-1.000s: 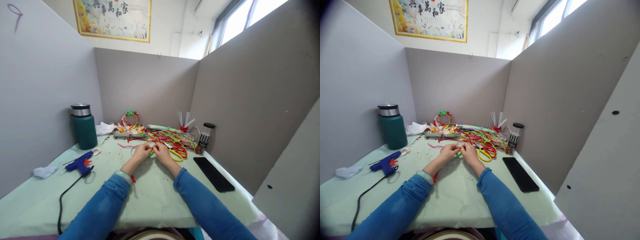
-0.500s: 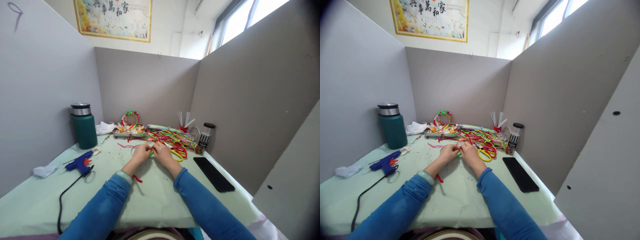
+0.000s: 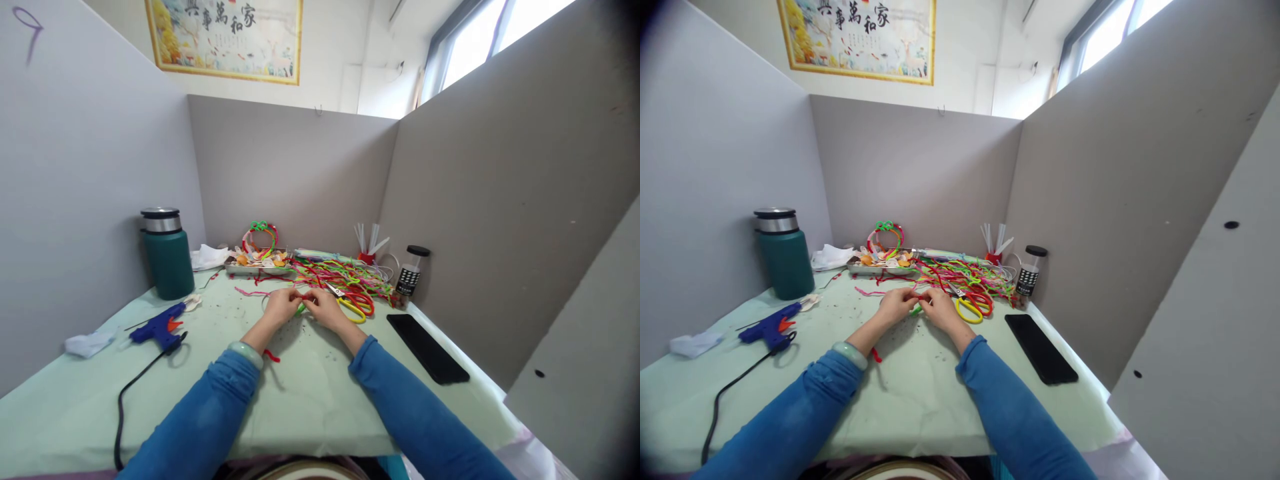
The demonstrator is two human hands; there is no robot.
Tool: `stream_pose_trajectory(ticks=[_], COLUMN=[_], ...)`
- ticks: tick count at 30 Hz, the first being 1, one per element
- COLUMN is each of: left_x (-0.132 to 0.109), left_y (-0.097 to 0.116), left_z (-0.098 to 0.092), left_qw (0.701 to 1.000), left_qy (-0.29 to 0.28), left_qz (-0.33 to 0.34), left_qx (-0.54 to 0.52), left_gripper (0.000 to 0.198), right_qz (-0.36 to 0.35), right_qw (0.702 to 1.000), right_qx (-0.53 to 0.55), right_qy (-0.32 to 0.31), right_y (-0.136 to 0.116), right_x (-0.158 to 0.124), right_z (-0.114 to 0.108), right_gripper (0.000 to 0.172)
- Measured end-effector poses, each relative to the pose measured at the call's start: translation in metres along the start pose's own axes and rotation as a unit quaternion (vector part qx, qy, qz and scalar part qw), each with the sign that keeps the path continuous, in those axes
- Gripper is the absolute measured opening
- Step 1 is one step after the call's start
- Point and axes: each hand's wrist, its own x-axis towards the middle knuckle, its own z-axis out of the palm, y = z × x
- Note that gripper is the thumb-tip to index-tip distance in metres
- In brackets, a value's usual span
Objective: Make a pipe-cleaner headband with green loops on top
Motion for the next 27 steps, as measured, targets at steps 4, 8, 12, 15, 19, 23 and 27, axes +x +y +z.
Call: stream_pose_trajectory(ticks=[4,8,12,15,19,23,27], left_x=[0.003,0.002,-0.002,-0.003,-0.004,-0.004,-0.004], left_y=[-0.005,-0.005,-0.001,0.0,0.003,0.007,0.006], left_z=[0.001,-0.003,-0.009,-0.012,-0.013,-0.014,-0.014], left_qw=[0.993,0.969,0.937,0.927,0.921,0.916,0.917], left_qy=[-0.033,-0.089,-0.137,-0.147,-0.155,-0.162,-0.157], left_qz=[-0.042,-0.086,-0.115,-0.114,-0.11,-0.114,-0.115], left_qx=[-0.104,-0.216,-0.299,-0.325,-0.339,-0.349,-0.349], left_gripper=[0.019,0.025,0.029,0.031,0.035,0.035,0.034], right_qz=[0.004,0.024,0.049,0.043,0.03,0.026,-0.01], right_qw=[0.997,0.986,0.964,0.964,0.969,0.973,0.991], right_qx=[0.06,0.165,0.261,0.262,0.244,0.231,0.131], right_qy=[0.044,0.024,-0.023,-0.02,-0.009,-0.005,0.034], right_y=[0.002,0.003,0.006,0.007,0.008,0.006,0.001], right_x=[0.001,0.003,0.005,0.004,0.004,0.003,0.001], right_z=[0.002,0.003,0.002,0.001,-0.001,-0.002,-0.004], right_gripper=[0.011,0.013,0.015,0.013,0.014,0.015,0.013])
